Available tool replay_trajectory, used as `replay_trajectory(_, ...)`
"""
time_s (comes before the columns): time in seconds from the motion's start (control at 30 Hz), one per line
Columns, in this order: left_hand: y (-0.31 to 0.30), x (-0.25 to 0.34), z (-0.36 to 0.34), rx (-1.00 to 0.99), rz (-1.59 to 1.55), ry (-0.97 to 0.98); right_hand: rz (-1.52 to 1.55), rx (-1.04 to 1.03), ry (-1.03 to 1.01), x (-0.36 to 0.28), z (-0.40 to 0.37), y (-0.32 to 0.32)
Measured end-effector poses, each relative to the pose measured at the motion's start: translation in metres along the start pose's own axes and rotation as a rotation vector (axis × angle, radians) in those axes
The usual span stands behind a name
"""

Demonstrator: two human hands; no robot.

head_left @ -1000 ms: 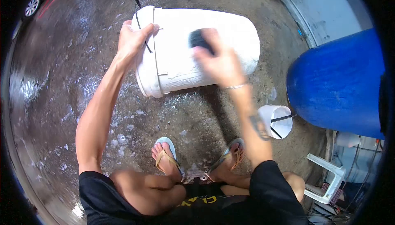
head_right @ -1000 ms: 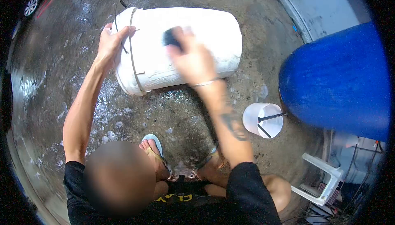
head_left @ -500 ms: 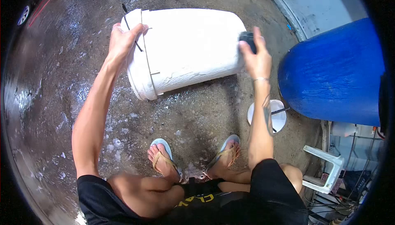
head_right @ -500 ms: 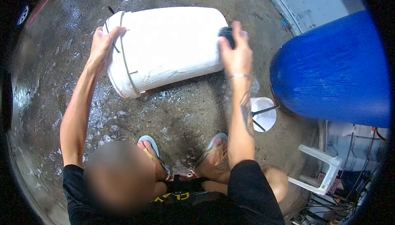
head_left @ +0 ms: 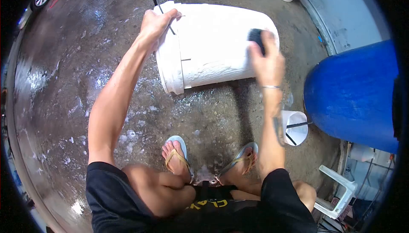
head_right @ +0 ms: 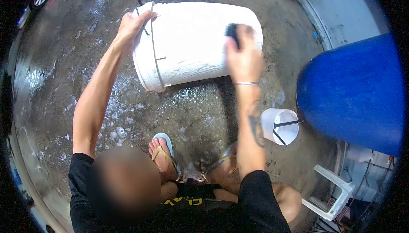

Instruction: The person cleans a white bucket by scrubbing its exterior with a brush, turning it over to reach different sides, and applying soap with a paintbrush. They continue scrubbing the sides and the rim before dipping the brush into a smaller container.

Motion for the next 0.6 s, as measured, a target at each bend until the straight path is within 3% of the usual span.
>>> replay_trajectory(0.03, 0.0, 0.003, -0.004, -0.006, -0.013, -0.035, 0.089, 0.0, -0.182, -0.031, -0.012, 0.025)
replay_trajectory(0.07, 0.001, 0.004, -0.008, -0.014, -0.022, -0.074, 0.168, -0.143, -0.24, -0.067, -0.032, 0.047)
replay_trajectory(0.1, 0.002, 0.004, -0.006, -0.013, -0.111, -0.05, 0.051, -0.215, -0.366, -0.1, -0.053, 0.062)
replay_trajectory(0.13, 0.002, 0.004, -0.005, -0.01, -0.105, -0.053, 0.107, -0.208, -0.31, -0.118, -0.064, 0.058)
replay_trajectory(0.2, 0.0, 0.002, -0.002, -0.007, -0.032, -0.041, 0.18, -0.195, -0.371, -0.093, -0.069, 0.053)
replay_trajectory(0.3, -0.002, 0.006, 0.001, 0.017, -0.025, -0.093, 0.074, -0.263, -0.348, -0.068, -0.084, 0.045)
replay_trajectory(0.4, -0.002, 0.01, 0.01, 0.04, 0.03, -0.093, 0.125, -0.288, -0.41, -0.095, -0.087, 0.064)
replay_trajectory(0.53, -0.004, -0.001, 0.01, 0.046, 0.16, -0.142, 0.217, -0.061, -0.202, -0.096, -0.049, 0.052)
replay_trajectory(0.6, -0.004, 0.002, 0.008, 0.084, 0.018, -0.049, 0.127, -0.198, -0.278, -0.108, -0.082, 0.067)
Point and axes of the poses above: each hand's wrist, its own z-axis towards the middle knuckle, its own y-axis out of the palm, x = y × z, the point moved 5 cm from there along z, towards the middle knuckle, and after that the axes turned 6 degrees about z, right-handed, at the moved point
